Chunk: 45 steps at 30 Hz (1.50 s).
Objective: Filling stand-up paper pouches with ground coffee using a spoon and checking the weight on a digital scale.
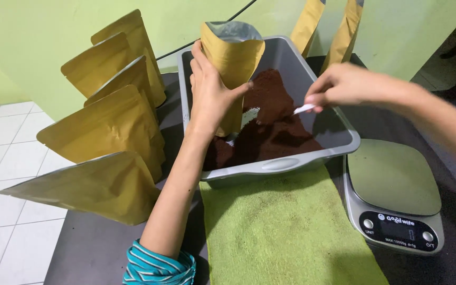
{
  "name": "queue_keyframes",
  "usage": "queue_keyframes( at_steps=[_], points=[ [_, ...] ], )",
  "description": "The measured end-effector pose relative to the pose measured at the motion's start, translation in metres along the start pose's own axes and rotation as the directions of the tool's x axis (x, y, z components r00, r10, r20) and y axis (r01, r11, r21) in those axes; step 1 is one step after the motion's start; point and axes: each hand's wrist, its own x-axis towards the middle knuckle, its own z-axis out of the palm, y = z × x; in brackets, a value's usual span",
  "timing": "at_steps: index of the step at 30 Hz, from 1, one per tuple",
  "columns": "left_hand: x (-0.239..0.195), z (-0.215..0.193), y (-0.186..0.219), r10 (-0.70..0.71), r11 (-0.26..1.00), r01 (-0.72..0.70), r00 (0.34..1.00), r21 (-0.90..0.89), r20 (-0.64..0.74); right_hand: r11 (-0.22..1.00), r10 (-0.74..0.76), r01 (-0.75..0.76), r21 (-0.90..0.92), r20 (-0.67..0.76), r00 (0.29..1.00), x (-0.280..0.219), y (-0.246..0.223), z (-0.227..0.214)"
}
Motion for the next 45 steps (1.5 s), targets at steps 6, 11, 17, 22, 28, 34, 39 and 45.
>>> queue_keyframes(
  at_steps=[6,11,17,22,28,34,39,45],
  points=[
    [-0.001,0.005,-0.006,-0.026,0.999,0.020,0.994,0.050,0.106,0.989,0.091,-0.070,0.127,-0.167,0.982,-0.026,0.002,-0.046],
    [-0.002,0.001,0.002,-0.053,0.998,0.041,0.967,0.057,0.248,0.996,0.044,-0.019,0.084,-0.309,0.950,-0.020,0.015,-0.075],
    [-0.002,0.002,0.004,0.034,0.999,-0.042,0.944,0.019,0.327,0.999,-0.013,0.023,0.027,-0.304,0.953,-0.023,-0.034,-0.074],
    [-0.004,0.002,0.003,0.048,0.999,-0.048,0.952,-0.005,0.302,0.838,-0.518,0.390,-0.383,-0.329,0.790,0.003,-0.049,-0.039],
    [-0.003,0.000,0.006,-0.034,0.999,0.043,0.966,-0.031,0.257,0.445,-0.878,0.387,-0.808,-0.310,0.364,0.018,-0.020,-0.020],
    [0.002,0.007,-0.012,0.030,0.998,-0.031,0.999,-0.049,-0.023,0.799,-0.601,0.323,-0.507,-0.676,0.426,0.023,0.016,-0.026],
    [0.002,-0.004,0.002,0.143,0.984,-0.167,0.948,-0.062,-0.285,0.932,-0.273,0.109,-0.345,-0.474,0.837,0.072,0.011,0.012],
    [-0.001,-0.012,0.021,0.126,0.955,-0.234,0.876,-0.183,-0.466,0.855,-0.212,0.046,-0.517,-0.266,0.940,0.172,0.002,0.067]
  ],
)
